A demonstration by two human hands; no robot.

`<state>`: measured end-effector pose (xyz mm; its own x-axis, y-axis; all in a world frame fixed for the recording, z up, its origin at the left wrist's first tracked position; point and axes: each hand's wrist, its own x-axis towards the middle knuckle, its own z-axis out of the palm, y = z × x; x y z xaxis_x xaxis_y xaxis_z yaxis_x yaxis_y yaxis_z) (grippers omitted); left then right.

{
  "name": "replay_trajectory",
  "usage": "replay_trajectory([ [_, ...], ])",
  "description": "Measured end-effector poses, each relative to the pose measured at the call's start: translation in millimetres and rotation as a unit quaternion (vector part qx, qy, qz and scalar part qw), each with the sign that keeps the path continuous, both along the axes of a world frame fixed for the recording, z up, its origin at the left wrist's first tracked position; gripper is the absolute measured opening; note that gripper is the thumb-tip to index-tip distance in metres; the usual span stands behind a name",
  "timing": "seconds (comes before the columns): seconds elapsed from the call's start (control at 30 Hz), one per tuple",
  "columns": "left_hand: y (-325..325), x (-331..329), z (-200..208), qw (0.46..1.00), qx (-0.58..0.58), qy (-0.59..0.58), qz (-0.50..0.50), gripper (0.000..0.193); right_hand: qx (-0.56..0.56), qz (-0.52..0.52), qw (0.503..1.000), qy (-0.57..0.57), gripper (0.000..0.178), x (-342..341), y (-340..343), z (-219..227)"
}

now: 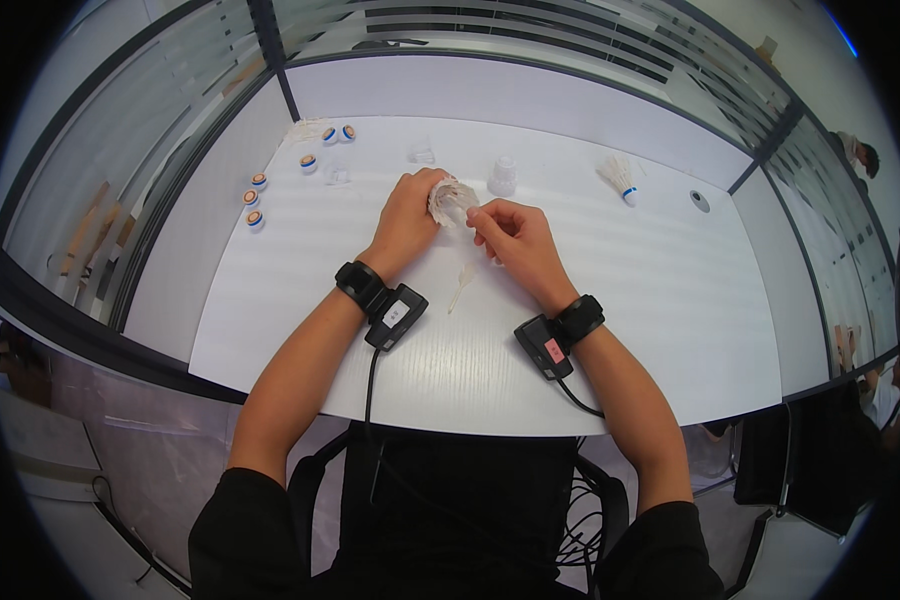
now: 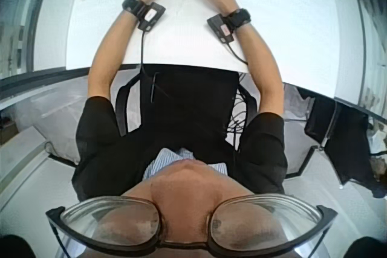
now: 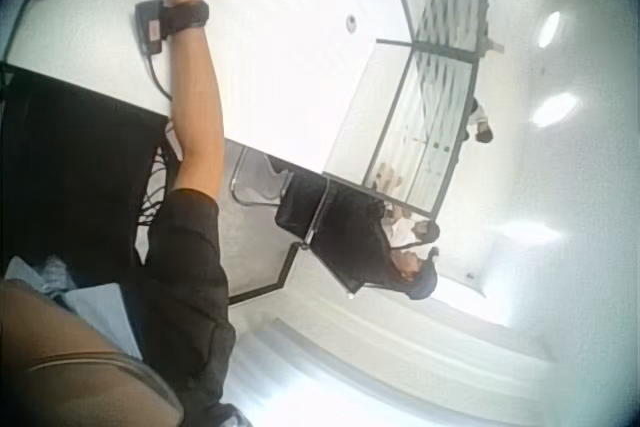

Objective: The person unrolls and checks a shuttlecock skirt, aligns a base cap, and combines the shuttlecock components before picking up and assembling additional plastic base caps on a desk.

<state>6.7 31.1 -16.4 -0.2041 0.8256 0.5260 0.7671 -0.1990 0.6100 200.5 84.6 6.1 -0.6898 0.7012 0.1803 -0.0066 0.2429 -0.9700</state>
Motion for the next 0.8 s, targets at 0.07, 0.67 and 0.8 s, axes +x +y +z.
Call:
replay_trajectory([
  [0.07, 0.0, 0.5, -0.4, 1.000, 0.005, 0.000, 0.001, 0.026, 0.009, -0.002, 1.000, -0.003, 0.026, -0.4, 0.4, -1.7],
  [0.67, 1.3, -1.1, -1.2, 1.000, 0.005, -0.008, 0.004, 0.028, 0.024, -0.033, 0.999, -0.007, 0.028, -1.1, 0.5, -1.8],
  [0.8, 1.6, -1.1, -1.9, 1.000, 0.009, -0.004, 0.008, 0.028, 0.011, -0.032, 0.999, -0.009, 0.030, -0.8, 0.8, -1.0],
])
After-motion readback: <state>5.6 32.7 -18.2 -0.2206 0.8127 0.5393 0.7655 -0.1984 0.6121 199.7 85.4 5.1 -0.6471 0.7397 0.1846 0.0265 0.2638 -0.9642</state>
